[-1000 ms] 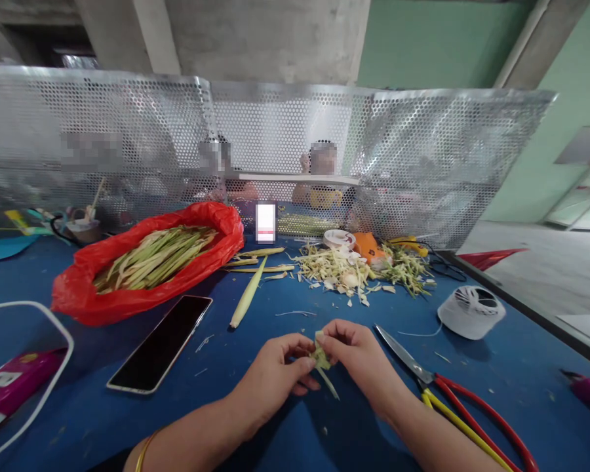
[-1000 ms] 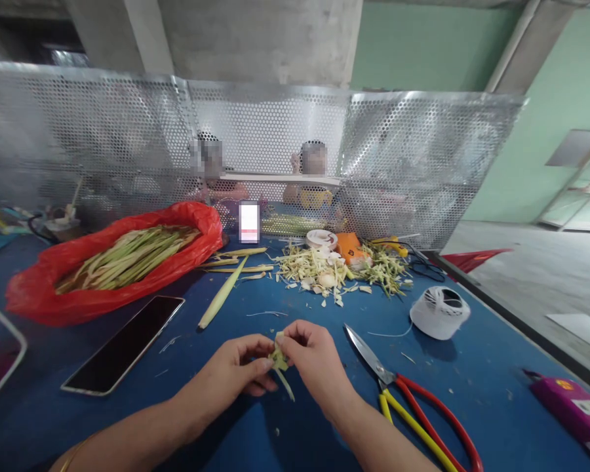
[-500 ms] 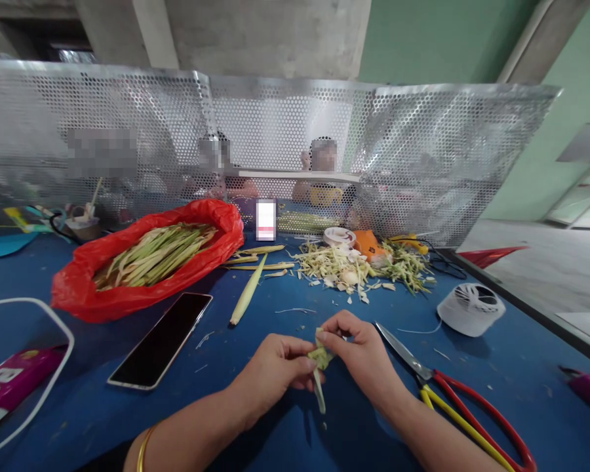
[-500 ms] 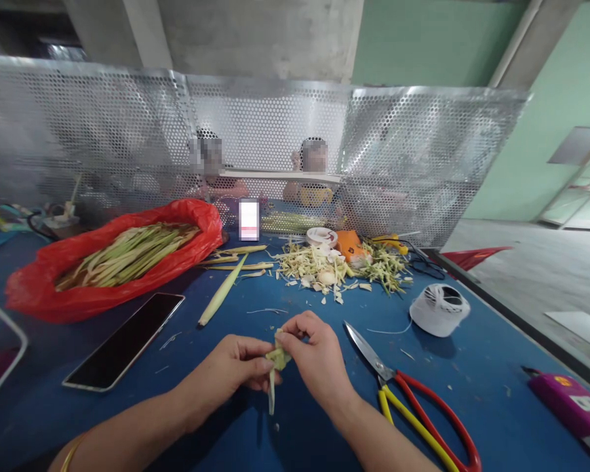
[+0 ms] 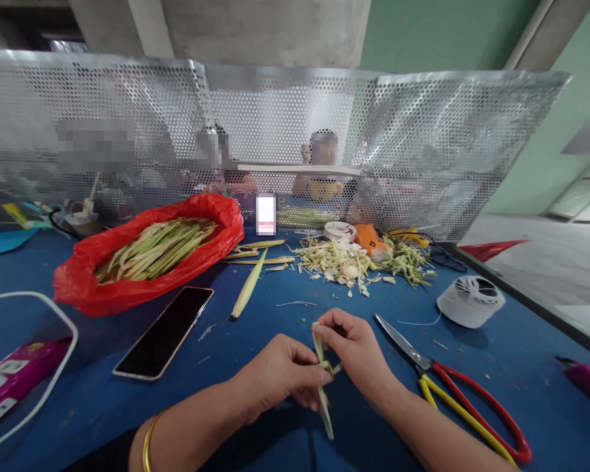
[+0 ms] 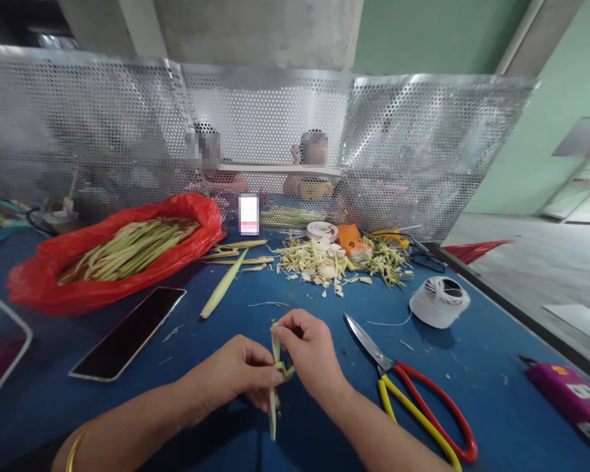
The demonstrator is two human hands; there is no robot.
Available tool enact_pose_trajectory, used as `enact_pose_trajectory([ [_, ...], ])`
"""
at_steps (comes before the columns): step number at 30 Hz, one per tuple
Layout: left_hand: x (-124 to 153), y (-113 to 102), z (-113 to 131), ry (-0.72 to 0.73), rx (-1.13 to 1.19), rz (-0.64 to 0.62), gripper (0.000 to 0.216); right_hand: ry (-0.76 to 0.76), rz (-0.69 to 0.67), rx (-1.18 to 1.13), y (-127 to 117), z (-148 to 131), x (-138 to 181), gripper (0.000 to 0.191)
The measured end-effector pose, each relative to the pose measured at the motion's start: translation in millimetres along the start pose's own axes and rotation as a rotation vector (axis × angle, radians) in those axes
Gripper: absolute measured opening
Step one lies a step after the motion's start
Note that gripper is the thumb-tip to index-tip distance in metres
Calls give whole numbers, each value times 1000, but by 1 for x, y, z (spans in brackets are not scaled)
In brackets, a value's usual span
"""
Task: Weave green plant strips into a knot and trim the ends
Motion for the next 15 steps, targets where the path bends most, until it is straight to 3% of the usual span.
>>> enact_pose_trajectory([
  [5, 2, 4, 3, 5, 3, 9, 24, -34, -8, 28, 1, 0, -1, 19],
  [9, 1, -11, 7, -15, 138, 209, 30, 78, 78, -167, -10, 4, -7, 32],
  [12, -2, -19, 6, -12, 197, 289, 31, 152, -38, -262, -5, 4, -5, 38],
  [15, -5, -20, 4, 6, 174, 275, 26, 146, -106, -261, 2, 5, 0, 35],
])
Point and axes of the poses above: each hand's wrist, its own x-axis away from the middle knuckle, its own y-axis out of the palm, z = x × y, the point moved 5 cm from there along -x, towards the middle knuckle, and after that the axes turned 11 degrees about -x, right-handed, at the moved point
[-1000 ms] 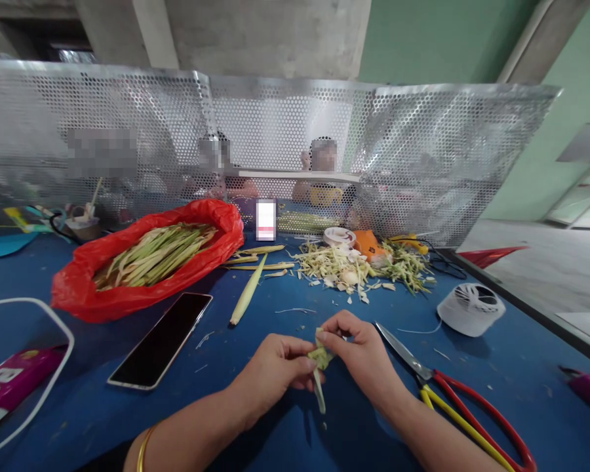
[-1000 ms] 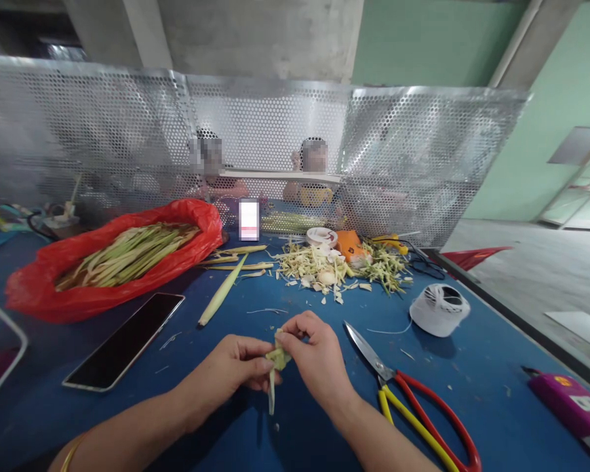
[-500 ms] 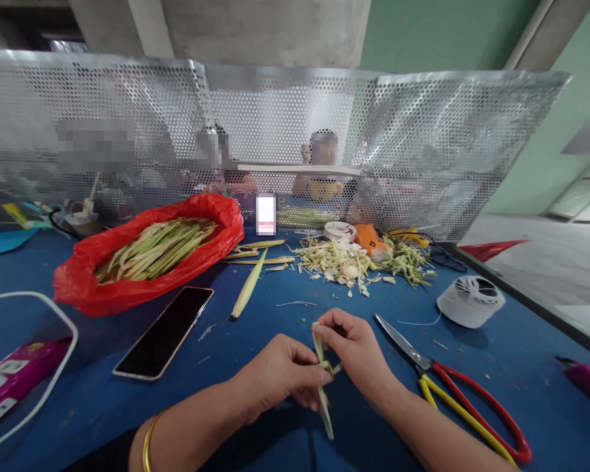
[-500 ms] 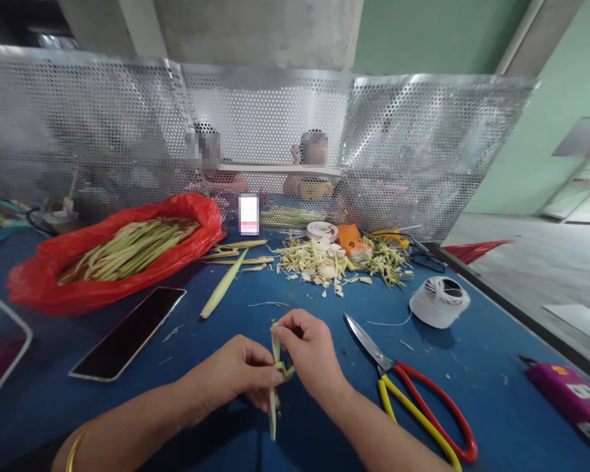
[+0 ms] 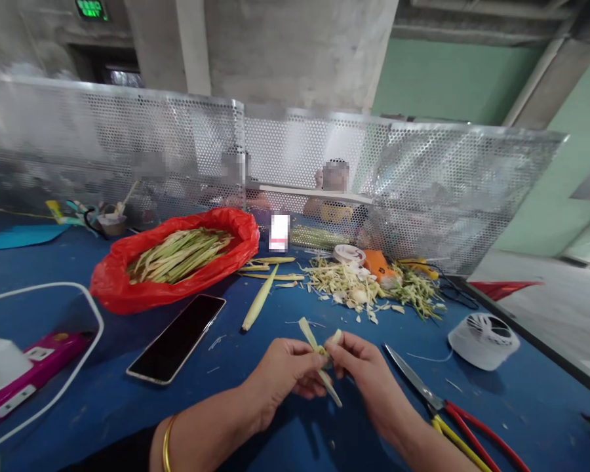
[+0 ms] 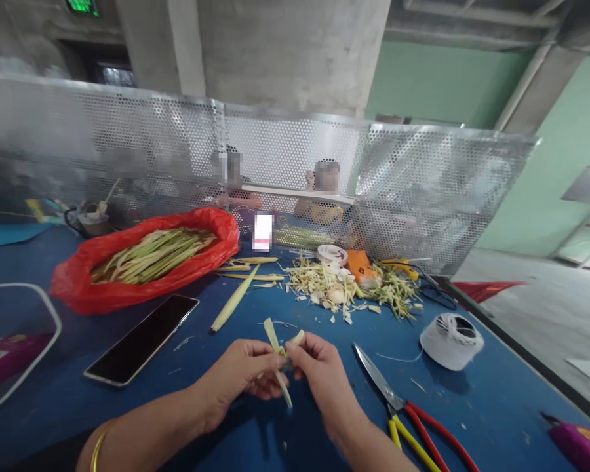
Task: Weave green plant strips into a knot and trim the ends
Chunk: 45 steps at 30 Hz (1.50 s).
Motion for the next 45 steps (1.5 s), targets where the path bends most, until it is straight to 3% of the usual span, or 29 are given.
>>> enact_pose_trajectory([
  [7, 2, 4, 1, 20, -5, -22, 21, -87, 104, -9, -2, 8, -5, 33],
  [10, 5, -3, 7, 43, 122, 33, 30, -109, 190, -5, -11, 5, -8, 32],
  [12, 8, -8, 16, 133, 254, 50, 37, -125, 271, -6, -17, 3, -7, 39],
  [15, 10, -12, 27, 298, 391, 22, 37, -140, 166, 78, -6, 3, -4, 36],
  [17, 9, -11, 27, 330, 407, 15, 33, -160, 34, 137, 10, 6, 0, 37],
  [19, 8, -7, 24, 315, 387, 9, 28, -151, -4, 144, 21, 11, 3, 40],
  [24, 6, 3, 19, 288, 359, -2, 24, -37, 63, -29, 26, 25, 9, 37],
  [28, 7, 3, 19, 301, 332, -22, 22, -19, 41, -188, 26, 25, 12, 30],
  [38, 9, 6, 15, 246, 365, 20, 29, 191, 49, -448, 24, 33, 13, 28],
  [42, 7, 6, 14, 244, 338, 13, 20, 229, 72, -476, 25, 35, 14, 29],
  [45, 3, 3, 12, 233, 347, 33, 14, 170, 76, -412, 26, 33, 14, 28],
])
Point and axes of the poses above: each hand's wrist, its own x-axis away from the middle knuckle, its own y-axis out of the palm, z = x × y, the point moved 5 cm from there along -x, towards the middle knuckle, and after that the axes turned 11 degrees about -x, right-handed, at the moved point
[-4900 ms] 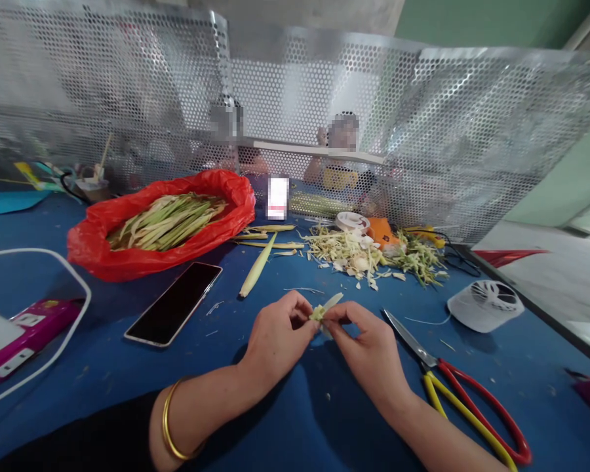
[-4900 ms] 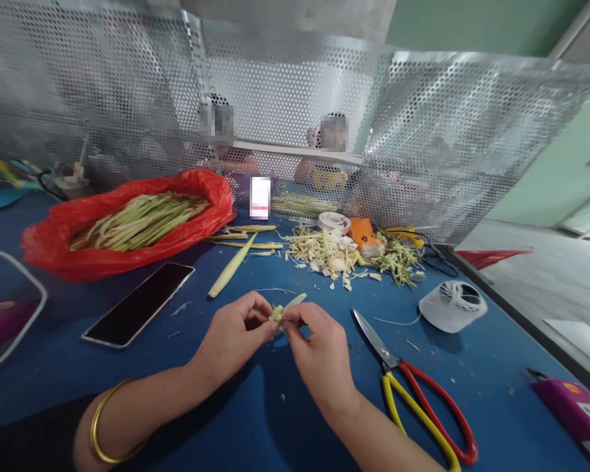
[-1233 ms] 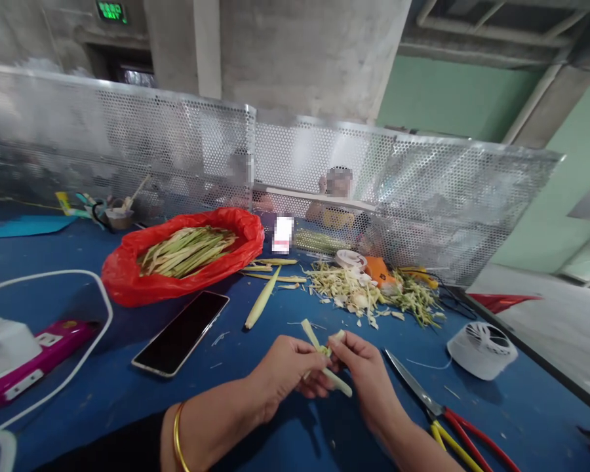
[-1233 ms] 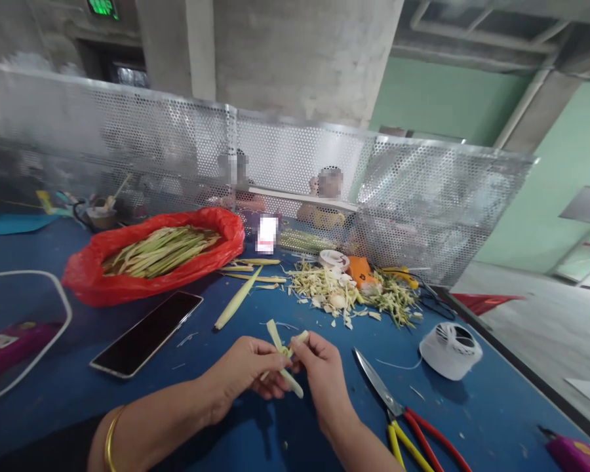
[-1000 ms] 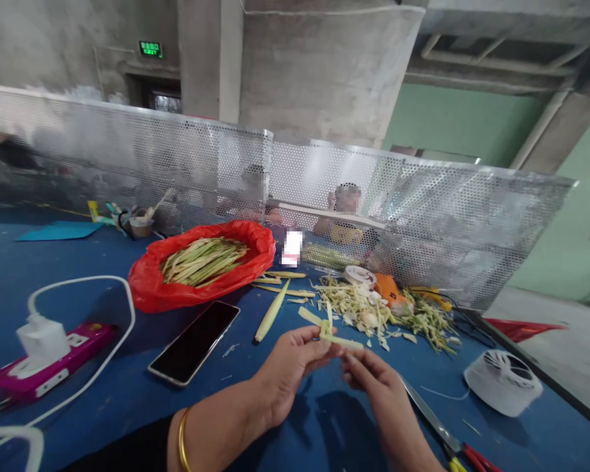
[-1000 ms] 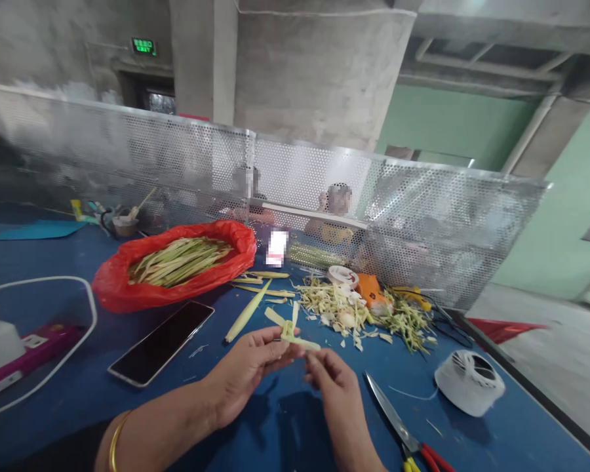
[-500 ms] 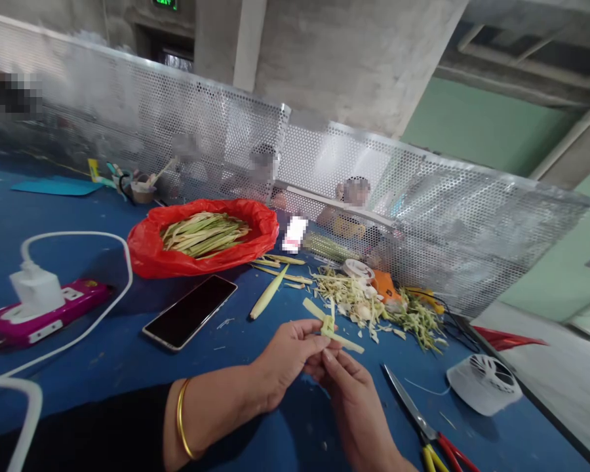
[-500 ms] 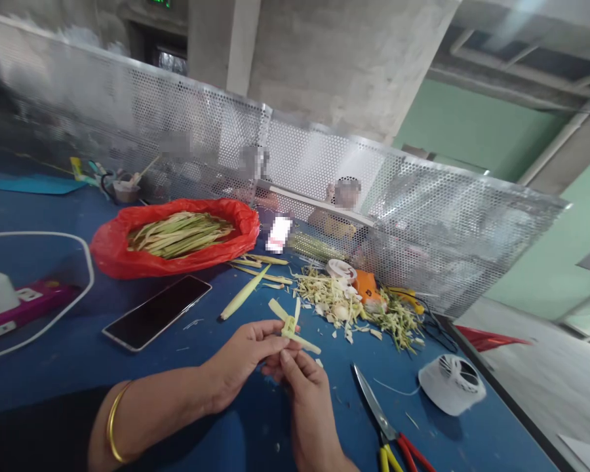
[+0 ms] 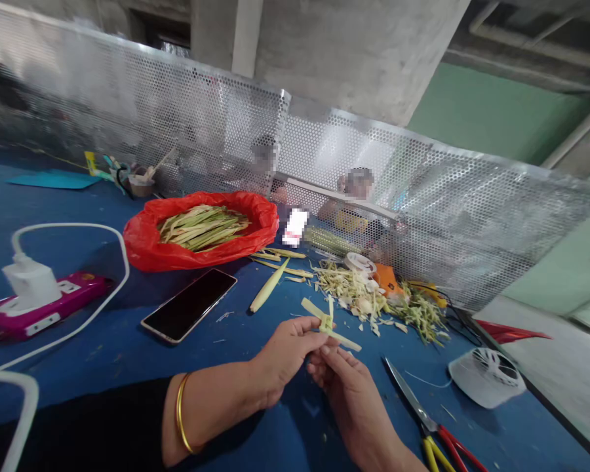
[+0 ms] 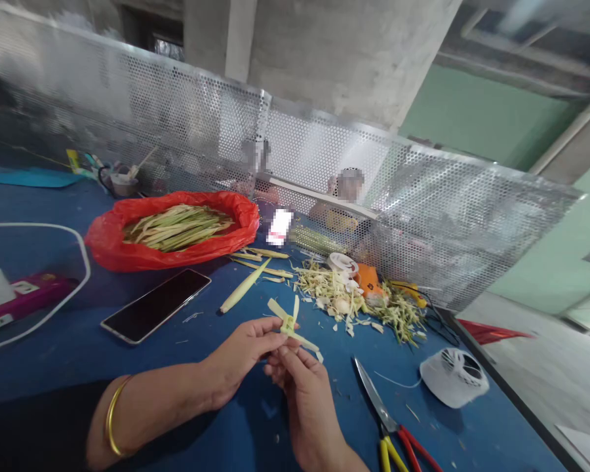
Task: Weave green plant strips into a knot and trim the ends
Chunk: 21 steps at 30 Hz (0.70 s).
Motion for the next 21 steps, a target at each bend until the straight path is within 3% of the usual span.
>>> enact_pose_trajectory([
  [4, -3, -7, 1, 5, 24, 53, 17, -76, -15, 131, 1, -3, 2, 26],
  [16, -1, 2, 0, 34, -1, -30, 12, -200, -74, 532, 3, -13, 3, 36],
  [21, -2, -2, -7, -43, 24, 27, 14, -244, -137, 609, 6, -12, 5, 35],
])
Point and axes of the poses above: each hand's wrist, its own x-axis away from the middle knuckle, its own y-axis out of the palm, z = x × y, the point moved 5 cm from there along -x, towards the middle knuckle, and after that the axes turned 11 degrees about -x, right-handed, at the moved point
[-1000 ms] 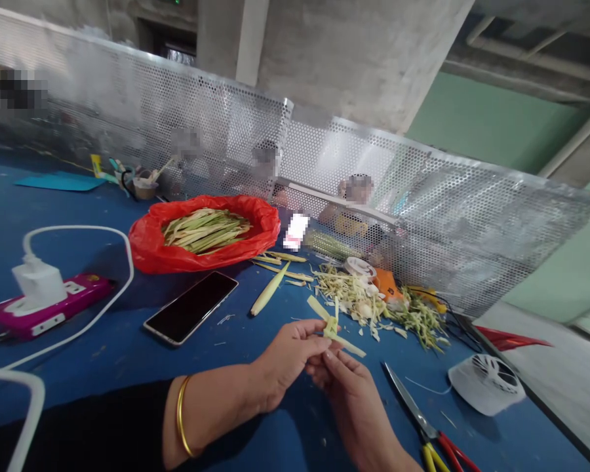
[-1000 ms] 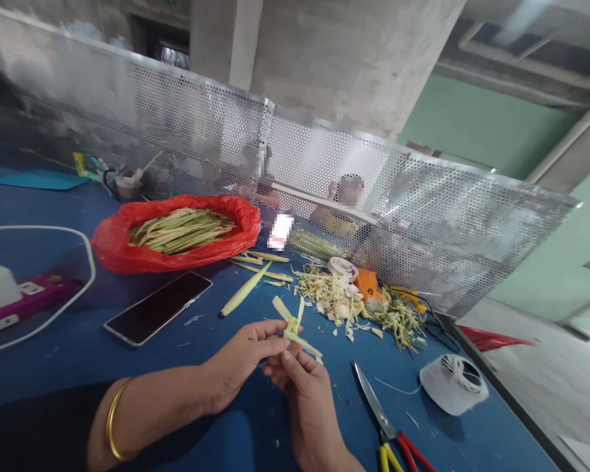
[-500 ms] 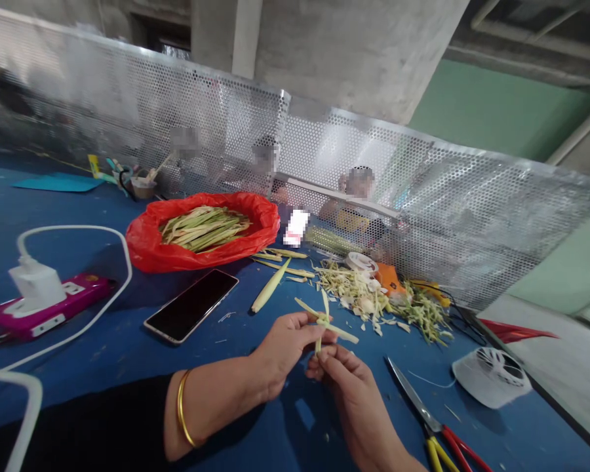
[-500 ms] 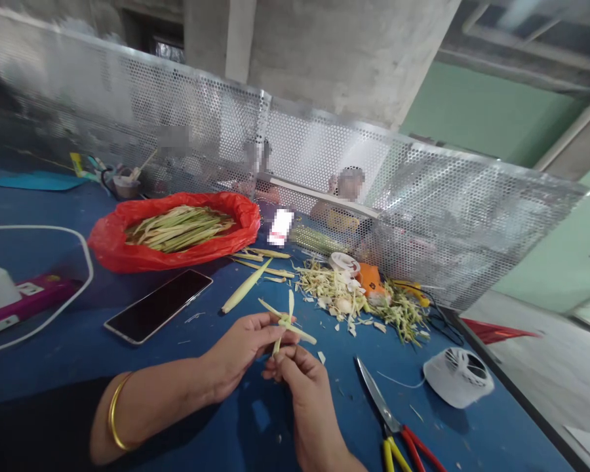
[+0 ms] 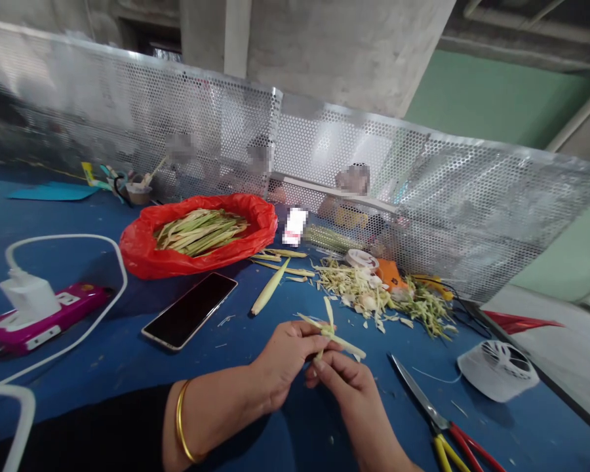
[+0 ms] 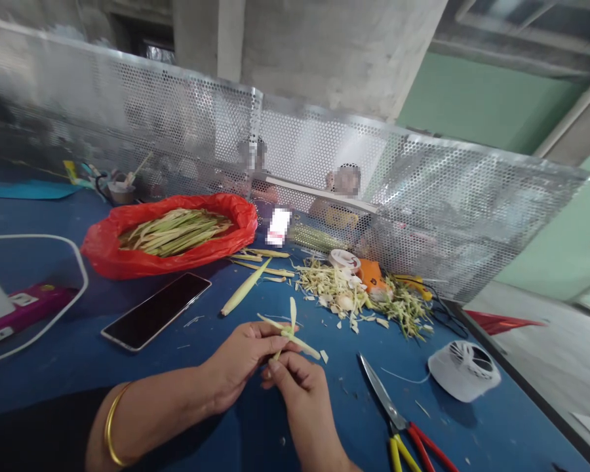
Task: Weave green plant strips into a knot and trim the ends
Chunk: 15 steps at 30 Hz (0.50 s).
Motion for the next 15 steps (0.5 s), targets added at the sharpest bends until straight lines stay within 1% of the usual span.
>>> enact_pose_trajectory([
  [3, -1, -3, -4, -50, 13, 46, 24, -39, -20, 18, 6, 3, 2, 34],
  [7, -4, -6, -3, -59, 20, 51, 30, -58, -13, 53, 8, 6, 2, 36],
  [11, -7, -12, 8, 16, 42, 85, 29, -93, 78, 106, -7, -1, -3, 35],
  [13, -5, -13, 10, 1, 14, 86, 28, -131, 129, 176, -18, -9, -6, 34],
  [15, -3, -12, 10, -36, -34, 71, 28, -154, 127, 315, -25, -14, -7, 34],
])
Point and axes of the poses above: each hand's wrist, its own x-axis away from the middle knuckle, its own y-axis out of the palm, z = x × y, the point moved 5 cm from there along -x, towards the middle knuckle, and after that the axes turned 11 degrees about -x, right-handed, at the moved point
